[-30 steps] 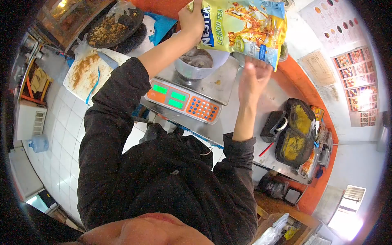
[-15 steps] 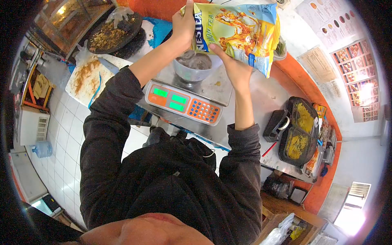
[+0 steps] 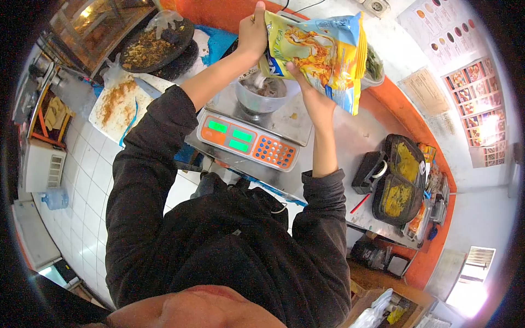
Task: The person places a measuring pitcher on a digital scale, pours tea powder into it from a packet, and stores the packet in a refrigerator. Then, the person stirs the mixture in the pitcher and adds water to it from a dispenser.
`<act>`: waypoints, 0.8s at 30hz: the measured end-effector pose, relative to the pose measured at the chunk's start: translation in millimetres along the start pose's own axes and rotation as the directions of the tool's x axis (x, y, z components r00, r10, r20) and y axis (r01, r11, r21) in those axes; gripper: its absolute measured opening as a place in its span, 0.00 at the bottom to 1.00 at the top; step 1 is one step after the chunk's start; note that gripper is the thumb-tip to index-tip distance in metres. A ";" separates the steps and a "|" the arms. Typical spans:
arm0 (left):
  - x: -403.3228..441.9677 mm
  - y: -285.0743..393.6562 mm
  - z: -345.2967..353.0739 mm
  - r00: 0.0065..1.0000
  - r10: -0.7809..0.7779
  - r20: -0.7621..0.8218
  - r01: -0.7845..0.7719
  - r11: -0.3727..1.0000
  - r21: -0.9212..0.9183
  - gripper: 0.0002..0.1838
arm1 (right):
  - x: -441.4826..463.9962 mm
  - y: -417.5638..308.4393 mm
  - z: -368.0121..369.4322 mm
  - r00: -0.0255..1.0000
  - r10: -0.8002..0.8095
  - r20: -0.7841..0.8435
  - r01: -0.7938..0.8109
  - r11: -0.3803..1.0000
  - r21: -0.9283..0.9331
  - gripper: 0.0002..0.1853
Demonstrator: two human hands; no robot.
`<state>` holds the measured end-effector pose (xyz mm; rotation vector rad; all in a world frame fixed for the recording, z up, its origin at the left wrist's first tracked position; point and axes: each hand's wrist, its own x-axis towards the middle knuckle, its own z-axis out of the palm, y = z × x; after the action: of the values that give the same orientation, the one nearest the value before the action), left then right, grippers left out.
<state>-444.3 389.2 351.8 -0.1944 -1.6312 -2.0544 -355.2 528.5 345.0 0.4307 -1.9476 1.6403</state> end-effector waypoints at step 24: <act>-16.2 -10.9 13.9 0.992 -0.051 -0.115 0.063 0.992 0.106 0.34 | -1.0 13.4 -7.9 0.998 0.058 0.022 -0.055 0.990 -0.131 0.19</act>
<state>-438.1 408.7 339.4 0.0061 -1.6917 -1.9731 -360.5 538.8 334.6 0.3499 -2.0893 1.5373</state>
